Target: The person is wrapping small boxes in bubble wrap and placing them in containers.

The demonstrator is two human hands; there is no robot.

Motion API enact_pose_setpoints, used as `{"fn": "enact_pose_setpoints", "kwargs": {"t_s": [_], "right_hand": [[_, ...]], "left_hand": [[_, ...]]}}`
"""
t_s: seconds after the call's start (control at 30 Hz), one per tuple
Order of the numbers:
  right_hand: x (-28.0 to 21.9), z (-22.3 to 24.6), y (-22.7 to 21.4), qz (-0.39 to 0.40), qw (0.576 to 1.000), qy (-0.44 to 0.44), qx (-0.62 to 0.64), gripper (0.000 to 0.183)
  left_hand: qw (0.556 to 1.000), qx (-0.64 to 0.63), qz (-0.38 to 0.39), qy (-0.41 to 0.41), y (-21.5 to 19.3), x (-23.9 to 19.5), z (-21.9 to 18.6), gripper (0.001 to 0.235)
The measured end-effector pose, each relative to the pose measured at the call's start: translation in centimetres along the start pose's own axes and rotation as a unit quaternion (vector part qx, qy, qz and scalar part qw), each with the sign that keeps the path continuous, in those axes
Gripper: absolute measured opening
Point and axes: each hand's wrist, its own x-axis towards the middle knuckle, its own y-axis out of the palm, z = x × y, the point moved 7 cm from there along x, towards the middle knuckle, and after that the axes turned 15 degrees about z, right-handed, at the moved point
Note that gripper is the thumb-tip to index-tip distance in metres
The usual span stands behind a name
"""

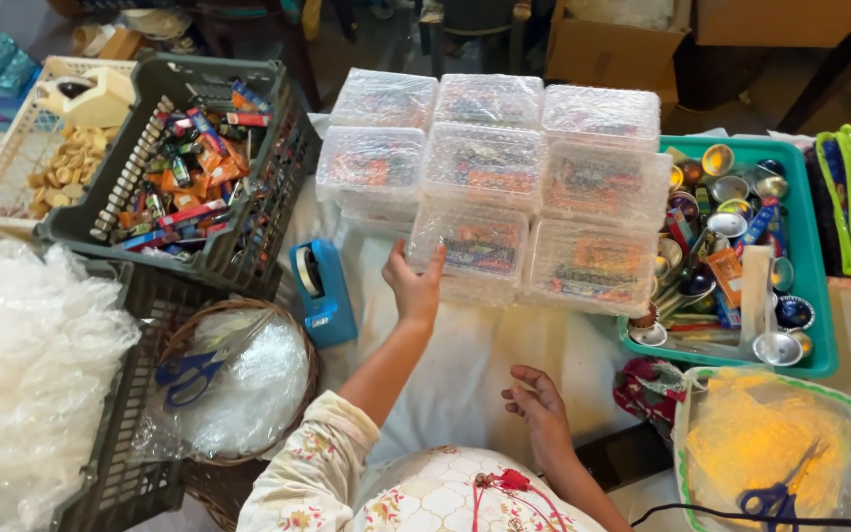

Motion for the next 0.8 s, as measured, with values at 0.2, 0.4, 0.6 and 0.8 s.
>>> {"fn": "enact_pose_setpoints", "kwargs": {"t_s": [0.2,0.4,0.6,0.8], "right_hand": [[-1.1,-0.8,-2.2,-0.028,1.000,0.006,-0.011,0.030],[-1.5,-0.6,-1.5,-0.011,1.000,-0.003,-0.003,0.027],[-1.4,-0.3,-0.2,0.028,0.999,-0.013,-0.025,0.029],[-1.0,-1.1,0.3,0.051,0.998,0.003,-0.030,0.030]], "left_hand": [[0.850,-0.408,0.086,-0.322,0.1,-5.0,-3.7,0.085],[0.808,-0.489,0.129,-0.303,1.5,-3.6,-3.3,0.087],[0.816,-0.436,0.202,-0.323,-1.2,-7.8,-1.1,0.081],[0.779,-0.424,0.278,-0.369,-6.1,-15.5,2.0,0.061]]}}
